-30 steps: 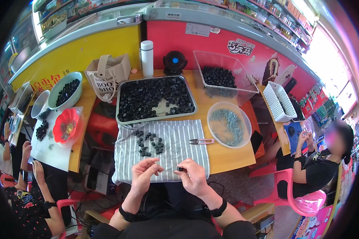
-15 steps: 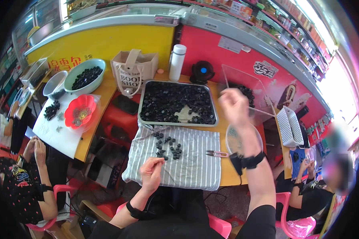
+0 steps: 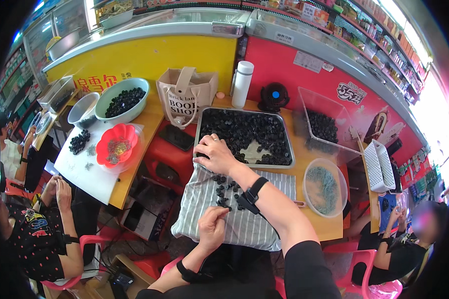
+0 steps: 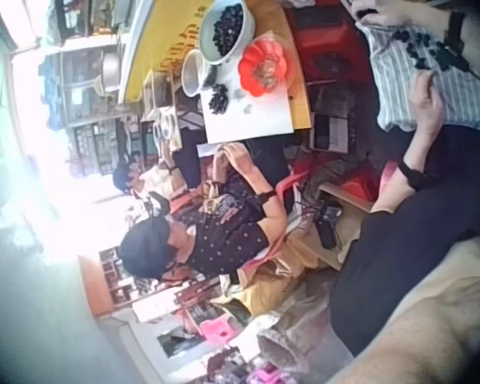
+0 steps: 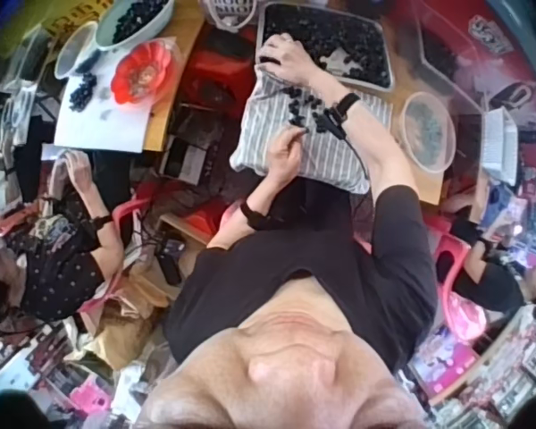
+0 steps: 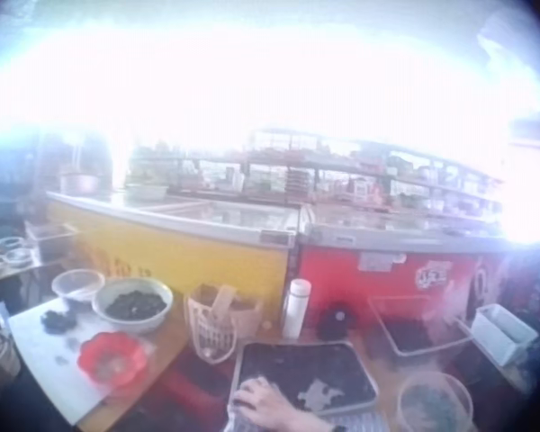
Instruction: Manually sorting and organizing small black plastic components into groups and containers.
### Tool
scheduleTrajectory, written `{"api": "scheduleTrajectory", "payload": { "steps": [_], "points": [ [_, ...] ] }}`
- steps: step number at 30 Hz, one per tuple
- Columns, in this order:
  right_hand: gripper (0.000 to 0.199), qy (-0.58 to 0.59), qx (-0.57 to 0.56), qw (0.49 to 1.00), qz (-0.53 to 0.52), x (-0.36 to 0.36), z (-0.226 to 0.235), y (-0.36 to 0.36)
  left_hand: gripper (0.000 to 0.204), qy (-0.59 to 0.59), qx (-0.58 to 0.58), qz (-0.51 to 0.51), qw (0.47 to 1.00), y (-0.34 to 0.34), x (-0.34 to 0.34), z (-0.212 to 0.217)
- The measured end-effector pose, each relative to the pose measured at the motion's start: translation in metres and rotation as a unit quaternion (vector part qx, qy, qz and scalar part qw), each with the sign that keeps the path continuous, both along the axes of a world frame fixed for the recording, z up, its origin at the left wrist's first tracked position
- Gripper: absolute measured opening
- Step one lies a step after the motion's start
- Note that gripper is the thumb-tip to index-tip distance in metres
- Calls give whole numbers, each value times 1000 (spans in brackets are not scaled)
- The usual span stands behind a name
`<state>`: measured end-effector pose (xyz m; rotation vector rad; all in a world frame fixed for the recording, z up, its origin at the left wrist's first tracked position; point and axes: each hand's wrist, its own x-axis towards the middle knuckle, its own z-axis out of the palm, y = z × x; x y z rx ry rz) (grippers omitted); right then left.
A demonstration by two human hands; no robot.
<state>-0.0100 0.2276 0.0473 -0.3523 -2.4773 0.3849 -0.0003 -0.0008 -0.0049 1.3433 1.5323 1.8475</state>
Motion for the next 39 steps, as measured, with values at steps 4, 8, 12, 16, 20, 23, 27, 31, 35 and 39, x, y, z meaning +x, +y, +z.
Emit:
{"api": "scheduleTrajectory", "payload": {
  "steps": [4,8,12,16,20,23,27,31,35,39],
  "points": [
    [13,-11,-15,1000,-9,-3,-18,12,30,0,1,7,1000,1,-2,6],
    [14,-35,46,998,-29,12,-16,17,30,14,13,10,1000,3,-3,3],
    [23,9,59,995,-74,16,-10,10,30,2,13,19,1000,2,-3,1],
    [27,-67,29,996,-51,20,-13,3,30,-1,19,23,1000,2,-1,2],
    [31,-80,85,992,-51,26,-14,-4,31,3,12,25,1000,0,-2,2],
    [32,-96,70,990,-74,31,-10,-5,30,10,16,22,1000,2,0,4],
    [35,-85,50,993,-72,28,-7,-9,30,19,16,19,1000,2,-1,5],
    [32,-83,43,995,-35,27,-8,-7,28,32,17,25,999,2,-1,6],
    [28,-80,72,994,-20,24,-8,-11,29,33,12,20,999,1,-1,3],
    [33,-100,58,993,-33,22,-7,-8,28,30,3,9,1000,1,0,5]
  ]
}}
